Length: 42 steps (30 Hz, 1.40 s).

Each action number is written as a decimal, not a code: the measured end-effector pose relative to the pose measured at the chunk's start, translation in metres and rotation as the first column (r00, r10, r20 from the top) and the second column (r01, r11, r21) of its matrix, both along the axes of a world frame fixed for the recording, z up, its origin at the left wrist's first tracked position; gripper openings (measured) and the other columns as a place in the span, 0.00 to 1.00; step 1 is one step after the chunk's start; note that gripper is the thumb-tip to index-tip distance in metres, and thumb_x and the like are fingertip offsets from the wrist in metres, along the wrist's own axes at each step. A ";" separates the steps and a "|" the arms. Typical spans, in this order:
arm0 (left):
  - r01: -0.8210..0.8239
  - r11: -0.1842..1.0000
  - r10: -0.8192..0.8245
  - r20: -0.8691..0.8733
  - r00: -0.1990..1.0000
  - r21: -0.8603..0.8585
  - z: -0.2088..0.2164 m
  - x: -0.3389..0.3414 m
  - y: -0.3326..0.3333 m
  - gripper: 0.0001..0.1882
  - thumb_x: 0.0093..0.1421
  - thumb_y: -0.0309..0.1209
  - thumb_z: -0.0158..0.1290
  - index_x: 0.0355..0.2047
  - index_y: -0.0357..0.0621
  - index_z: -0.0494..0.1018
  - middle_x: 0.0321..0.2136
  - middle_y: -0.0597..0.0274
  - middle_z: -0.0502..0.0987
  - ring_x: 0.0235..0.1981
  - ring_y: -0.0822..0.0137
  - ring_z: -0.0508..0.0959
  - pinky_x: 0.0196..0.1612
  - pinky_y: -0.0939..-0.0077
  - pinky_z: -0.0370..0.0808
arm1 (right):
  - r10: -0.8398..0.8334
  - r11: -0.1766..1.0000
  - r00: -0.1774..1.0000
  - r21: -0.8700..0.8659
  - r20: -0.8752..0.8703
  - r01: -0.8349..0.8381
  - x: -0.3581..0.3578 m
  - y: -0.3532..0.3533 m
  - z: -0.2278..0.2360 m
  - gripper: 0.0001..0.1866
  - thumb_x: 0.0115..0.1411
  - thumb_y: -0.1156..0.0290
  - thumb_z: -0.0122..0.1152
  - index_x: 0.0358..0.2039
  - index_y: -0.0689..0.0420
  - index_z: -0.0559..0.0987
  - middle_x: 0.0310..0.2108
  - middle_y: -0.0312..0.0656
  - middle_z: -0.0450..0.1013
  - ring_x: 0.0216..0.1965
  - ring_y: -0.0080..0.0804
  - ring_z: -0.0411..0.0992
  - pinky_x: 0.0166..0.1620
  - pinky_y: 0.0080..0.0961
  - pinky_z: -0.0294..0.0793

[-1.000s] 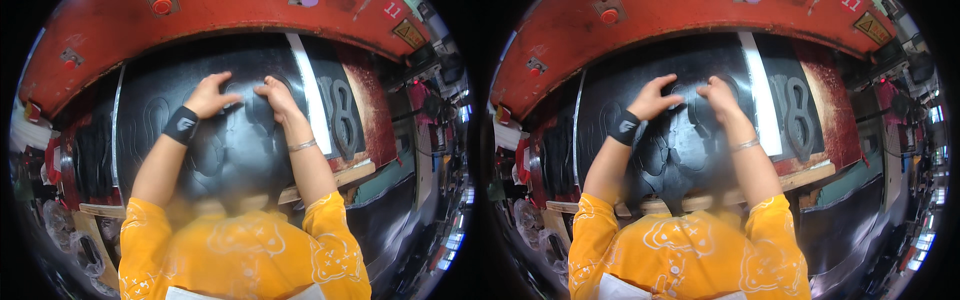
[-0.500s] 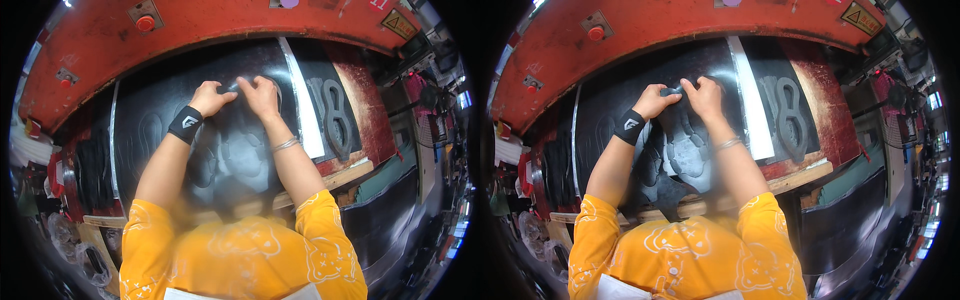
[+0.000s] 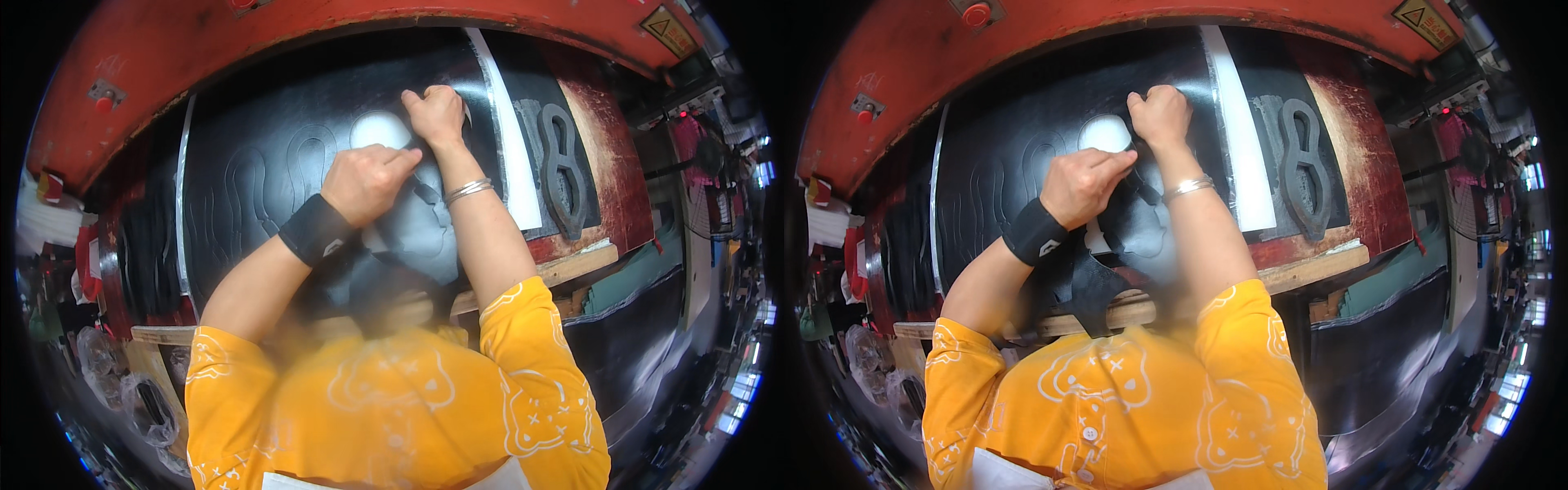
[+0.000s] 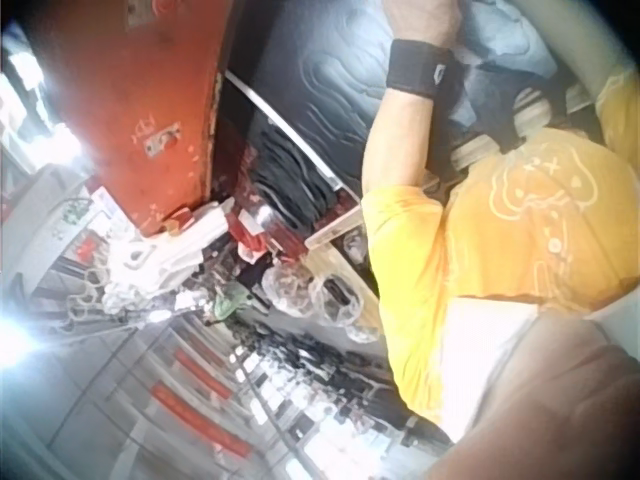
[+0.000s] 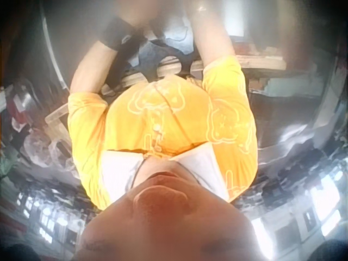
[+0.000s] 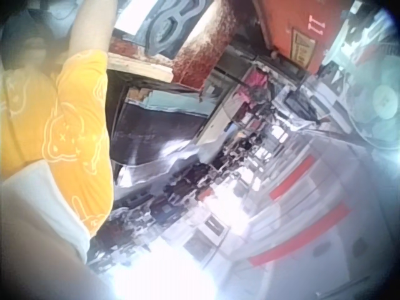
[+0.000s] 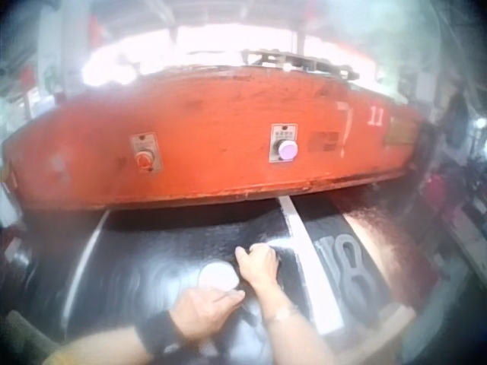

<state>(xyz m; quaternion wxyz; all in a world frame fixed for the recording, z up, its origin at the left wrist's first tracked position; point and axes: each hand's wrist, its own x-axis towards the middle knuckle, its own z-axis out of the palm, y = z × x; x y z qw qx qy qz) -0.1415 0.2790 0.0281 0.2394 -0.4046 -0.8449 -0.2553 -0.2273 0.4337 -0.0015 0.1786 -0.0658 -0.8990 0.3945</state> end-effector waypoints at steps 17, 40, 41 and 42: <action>-0.162 0.813 -0.216 0.548 0.808 0.560 0.074 -0.020 -0.118 0.13 0.62 0.31 0.51 0.42 0.35 0.77 0.33 0.61 0.79 0.37 0.74 0.77 0.44 0.81 0.72 | 0.279 0.937 0.943 0.162 0.182 -0.309 0.041 0.019 0.047 0.24 0.55 0.56 0.58 0.35 0.71 0.79 0.35 0.58 0.77 0.39 0.51 0.76 0.46 0.39 0.72; 0.321 0.695 -0.091 0.365 0.927 -0.643 0.029 0.057 -0.093 0.49 0.40 0.41 0.66 0.63 0.50 0.56 0.62 0.46 0.56 0.64 0.43 0.56 0.64 0.44 0.51 | 0.481 0.874 0.874 -0.046 -0.074 -0.484 0.199 -0.028 0.014 0.08 0.53 0.69 0.61 0.32 0.57 0.80 0.32 0.45 0.74 0.40 0.46 0.70 0.47 0.38 0.68; 0.357 0.678 -0.151 0.354 0.923 -0.643 0.033 0.056 -0.090 0.48 0.39 0.39 0.65 0.62 0.49 0.58 0.62 0.46 0.58 0.63 0.44 0.57 0.63 0.44 0.52 | 0.469 0.878 0.879 -0.065 -0.083 -0.474 0.200 -0.027 0.011 0.06 0.54 0.69 0.60 0.31 0.57 0.80 0.30 0.44 0.74 0.39 0.45 0.70 0.46 0.37 0.68; 0.367 0.689 -0.188 0.334 0.923 -0.625 0.036 0.055 -0.088 0.46 0.38 0.37 0.65 0.61 0.49 0.60 0.60 0.46 0.60 0.62 0.44 0.59 0.63 0.45 0.54 | 0.457 0.884 0.881 -0.053 -0.121 -0.465 0.201 -0.027 0.009 0.06 0.54 0.70 0.60 0.30 0.57 0.80 0.30 0.43 0.74 0.39 0.44 0.70 0.46 0.36 0.68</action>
